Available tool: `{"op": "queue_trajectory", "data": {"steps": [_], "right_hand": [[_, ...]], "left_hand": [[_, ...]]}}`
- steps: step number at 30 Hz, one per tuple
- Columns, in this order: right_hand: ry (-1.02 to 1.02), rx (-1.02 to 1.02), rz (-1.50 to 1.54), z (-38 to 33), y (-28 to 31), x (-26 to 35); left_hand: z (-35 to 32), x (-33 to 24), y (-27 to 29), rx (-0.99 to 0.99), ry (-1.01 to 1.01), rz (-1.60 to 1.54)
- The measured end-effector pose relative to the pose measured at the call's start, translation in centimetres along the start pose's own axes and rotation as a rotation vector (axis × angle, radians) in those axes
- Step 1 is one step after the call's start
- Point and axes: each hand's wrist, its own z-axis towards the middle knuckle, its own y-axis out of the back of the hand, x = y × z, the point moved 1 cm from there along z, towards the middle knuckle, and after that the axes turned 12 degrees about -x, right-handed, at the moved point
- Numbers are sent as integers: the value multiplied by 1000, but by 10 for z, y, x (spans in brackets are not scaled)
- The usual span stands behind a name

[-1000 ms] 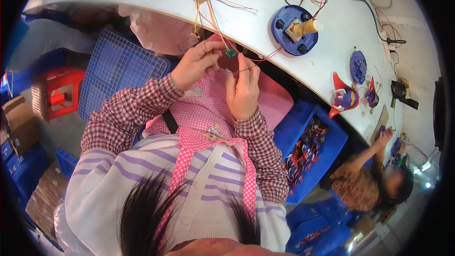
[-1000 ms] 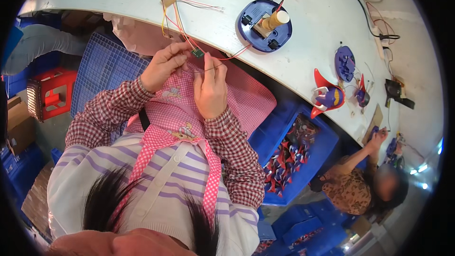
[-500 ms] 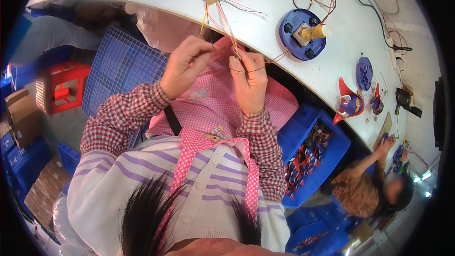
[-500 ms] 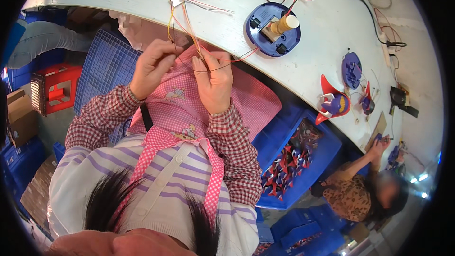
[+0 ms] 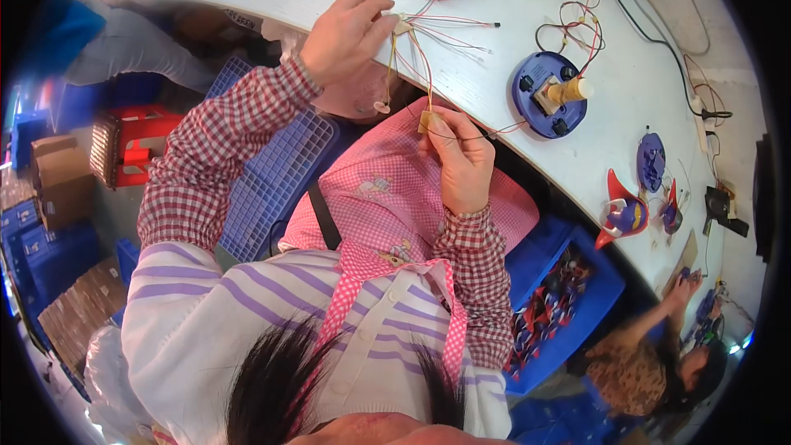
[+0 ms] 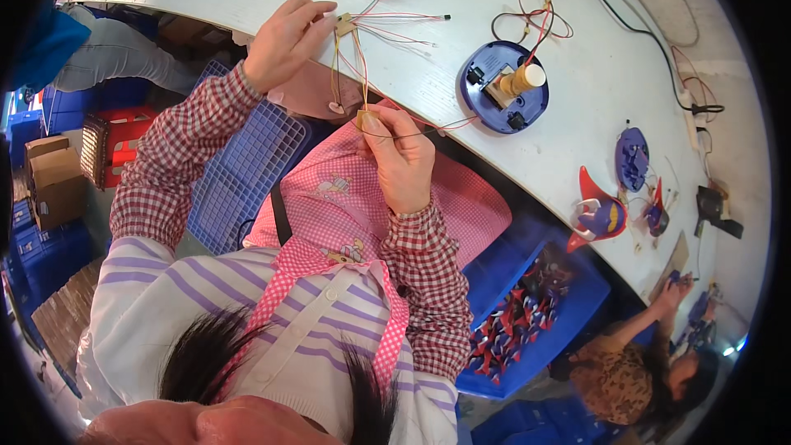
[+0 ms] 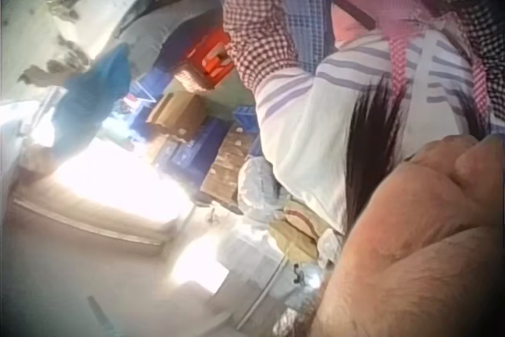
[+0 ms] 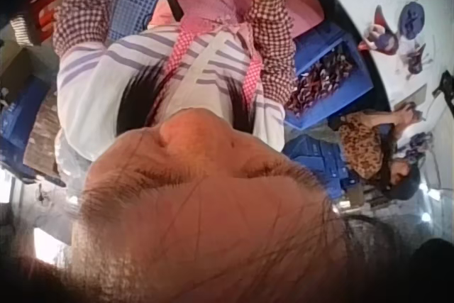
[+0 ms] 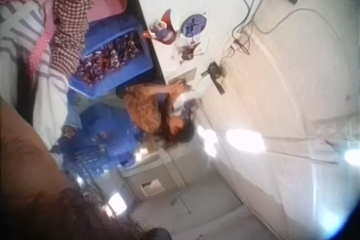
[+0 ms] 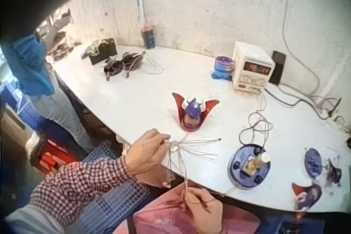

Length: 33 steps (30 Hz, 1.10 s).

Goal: Assembling electronic toy components by connecting wires at a workbench.

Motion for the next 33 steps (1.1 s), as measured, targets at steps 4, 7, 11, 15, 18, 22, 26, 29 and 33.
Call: {"op": "queue_trajectory", "data": {"steps": [4, 7, 11, 15, 18, 22, 26, 29, 33], "right_hand": [[17, -10, -9, 1, 0, -2], [-6, -25, -8, 2, 1, -3], [-31, -37, -8, 6, 2, -9], [-35, -25, -3, 10, 6, -18], [-66, -13, -8, 11, 7, -22], [-103, -24, 7, 11, 8, -24], [-142, -38, 29, 13, 9, -27], [-181, -48, 50, 15, 11, -32], [-221, -31, 161, 15, 12, -36]], "left_hand": [[9, 8, -11, 61, -143, 209], [17, 4, -11, 110, -1, 122], [24, 2, -13, 163, 198, -58], [27, 8, -19, 168, 365, -328], [28, 11, -22, 203, 437, -471], [29, 11, -25, 231, 486, -546], [29, 10, -26, 235, 517, -577], [27, 9, -27, 214, 537, -596], [24, 5, -27, 179, 534, -613]]}}
